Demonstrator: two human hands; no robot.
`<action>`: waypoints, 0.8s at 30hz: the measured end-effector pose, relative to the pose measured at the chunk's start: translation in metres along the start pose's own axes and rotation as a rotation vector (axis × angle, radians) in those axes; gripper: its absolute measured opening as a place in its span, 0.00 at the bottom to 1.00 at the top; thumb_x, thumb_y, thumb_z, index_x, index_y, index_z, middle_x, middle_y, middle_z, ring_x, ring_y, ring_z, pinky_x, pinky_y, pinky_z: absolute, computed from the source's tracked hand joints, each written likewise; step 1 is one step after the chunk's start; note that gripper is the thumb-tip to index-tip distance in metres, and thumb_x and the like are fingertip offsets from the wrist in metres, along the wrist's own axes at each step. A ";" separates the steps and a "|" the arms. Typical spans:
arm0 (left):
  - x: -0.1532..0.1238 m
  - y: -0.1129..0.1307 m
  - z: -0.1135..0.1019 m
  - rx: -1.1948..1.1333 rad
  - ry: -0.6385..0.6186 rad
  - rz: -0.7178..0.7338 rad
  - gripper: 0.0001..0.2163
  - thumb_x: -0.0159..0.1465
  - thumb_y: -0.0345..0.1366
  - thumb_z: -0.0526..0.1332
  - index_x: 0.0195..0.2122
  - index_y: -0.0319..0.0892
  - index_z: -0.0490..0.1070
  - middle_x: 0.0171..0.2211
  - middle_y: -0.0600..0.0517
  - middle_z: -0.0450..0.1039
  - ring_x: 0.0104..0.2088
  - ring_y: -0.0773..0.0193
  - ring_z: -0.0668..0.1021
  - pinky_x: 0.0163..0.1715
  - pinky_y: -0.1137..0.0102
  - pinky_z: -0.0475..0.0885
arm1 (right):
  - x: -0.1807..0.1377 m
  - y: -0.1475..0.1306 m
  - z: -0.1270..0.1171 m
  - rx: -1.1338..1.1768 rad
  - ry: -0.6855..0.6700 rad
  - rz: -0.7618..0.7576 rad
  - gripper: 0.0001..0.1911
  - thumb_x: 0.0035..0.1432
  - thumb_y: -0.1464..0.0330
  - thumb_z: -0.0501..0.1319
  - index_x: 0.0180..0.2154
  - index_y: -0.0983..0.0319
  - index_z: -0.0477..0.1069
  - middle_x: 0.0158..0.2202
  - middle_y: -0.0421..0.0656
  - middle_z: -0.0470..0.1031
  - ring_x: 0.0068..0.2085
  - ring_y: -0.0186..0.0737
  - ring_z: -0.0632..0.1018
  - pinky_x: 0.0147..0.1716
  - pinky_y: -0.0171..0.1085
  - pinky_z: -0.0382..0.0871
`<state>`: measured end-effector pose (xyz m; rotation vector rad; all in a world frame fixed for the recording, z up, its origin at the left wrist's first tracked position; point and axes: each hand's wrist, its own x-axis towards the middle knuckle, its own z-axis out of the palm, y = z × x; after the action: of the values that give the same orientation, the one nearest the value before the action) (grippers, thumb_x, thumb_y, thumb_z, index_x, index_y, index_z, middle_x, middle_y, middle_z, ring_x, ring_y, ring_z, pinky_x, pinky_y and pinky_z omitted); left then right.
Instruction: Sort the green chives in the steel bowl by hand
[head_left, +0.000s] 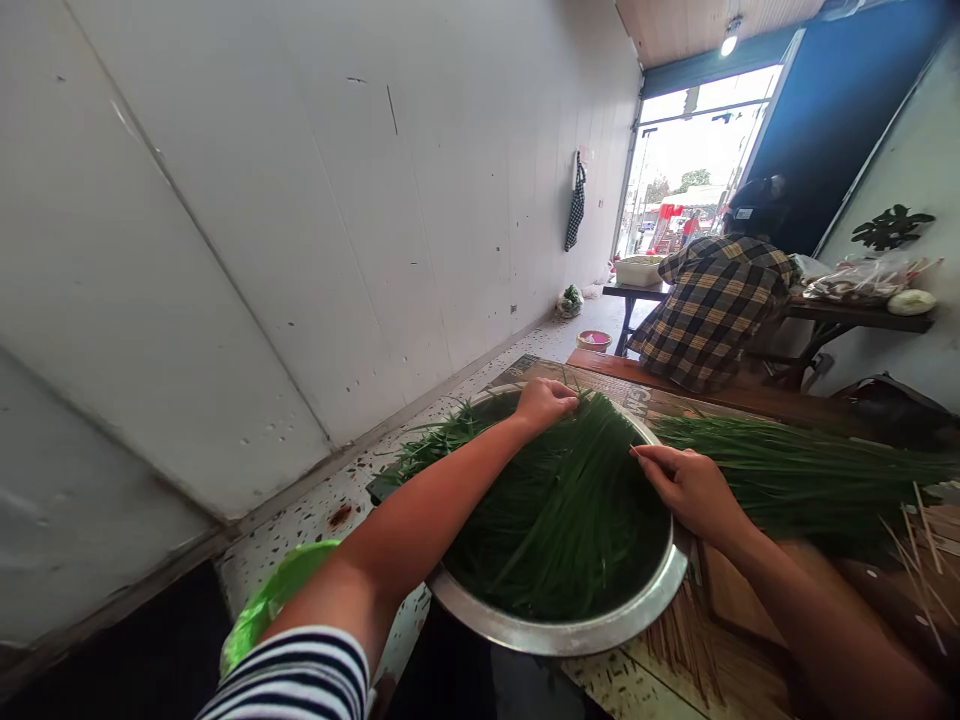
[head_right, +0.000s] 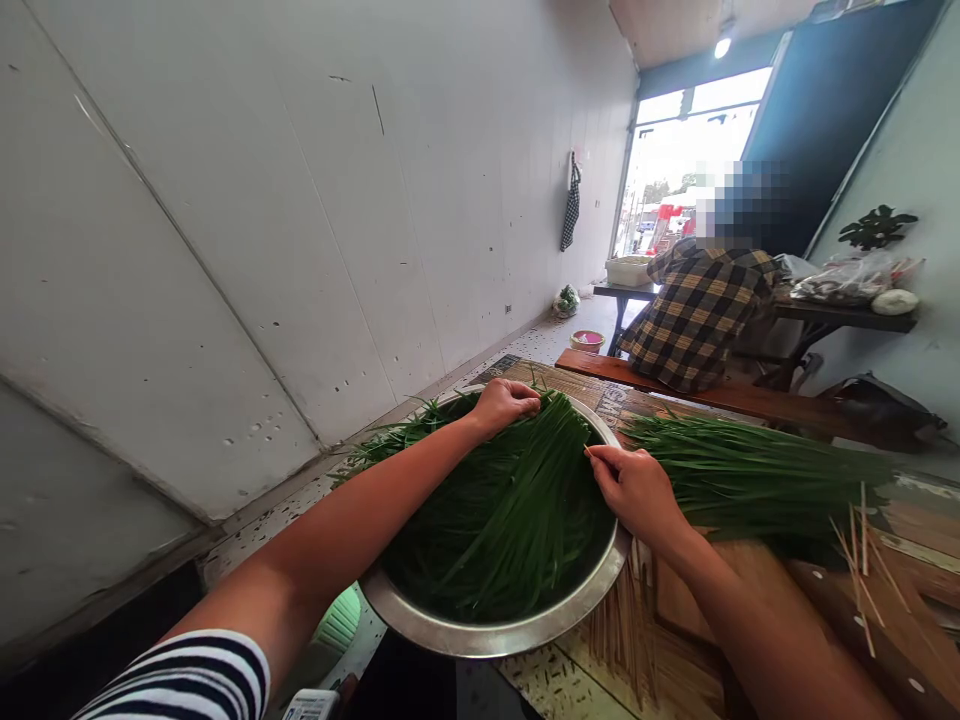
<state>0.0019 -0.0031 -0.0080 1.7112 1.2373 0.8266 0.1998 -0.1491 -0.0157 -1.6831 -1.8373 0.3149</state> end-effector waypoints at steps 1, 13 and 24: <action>0.000 0.000 0.000 -0.002 -0.002 0.001 0.06 0.54 0.30 0.65 0.33 0.36 0.79 0.25 0.50 0.78 0.27 0.67 0.77 0.32 0.73 0.73 | 0.000 0.000 0.000 0.002 0.000 0.000 0.19 0.58 0.60 0.52 0.40 0.58 0.79 0.29 0.40 0.80 0.30 0.43 0.75 0.31 0.38 0.66; -0.001 0.006 0.001 -0.258 0.059 -0.134 0.05 0.53 0.27 0.66 0.31 0.34 0.78 0.20 0.54 0.74 0.20 0.73 0.71 0.25 0.75 0.68 | 0.000 -0.001 -0.001 0.000 0.018 -0.033 0.19 0.58 0.60 0.52 0.39 0.58 0.80 0.27 0.40 0.80 0.28 0.42 0.75 0.30 0.38 0.66; -0.003 0.009 0.002 -0.337 0.035 -0.158 0.03 0.52 0.25 0.67 0.29 0.34 0.77 0.19 0.54 0.72 0.20 0.72 0.71 0.24 0.75 0.67 | 0.000 0.002 0.000 -0.017 0.018 -0.055 0.17 0.59 0.62 0.53 0.39 0.57 0.80 0.31 0.40 0.81 0.29 0.41 0.77 0.32 0.37 0.68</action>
<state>0.0068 -0.0074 -0.0011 1.3182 1.1650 0.9142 0.2013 -0.1488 -0.0164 -1.6388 -1.8743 0.2606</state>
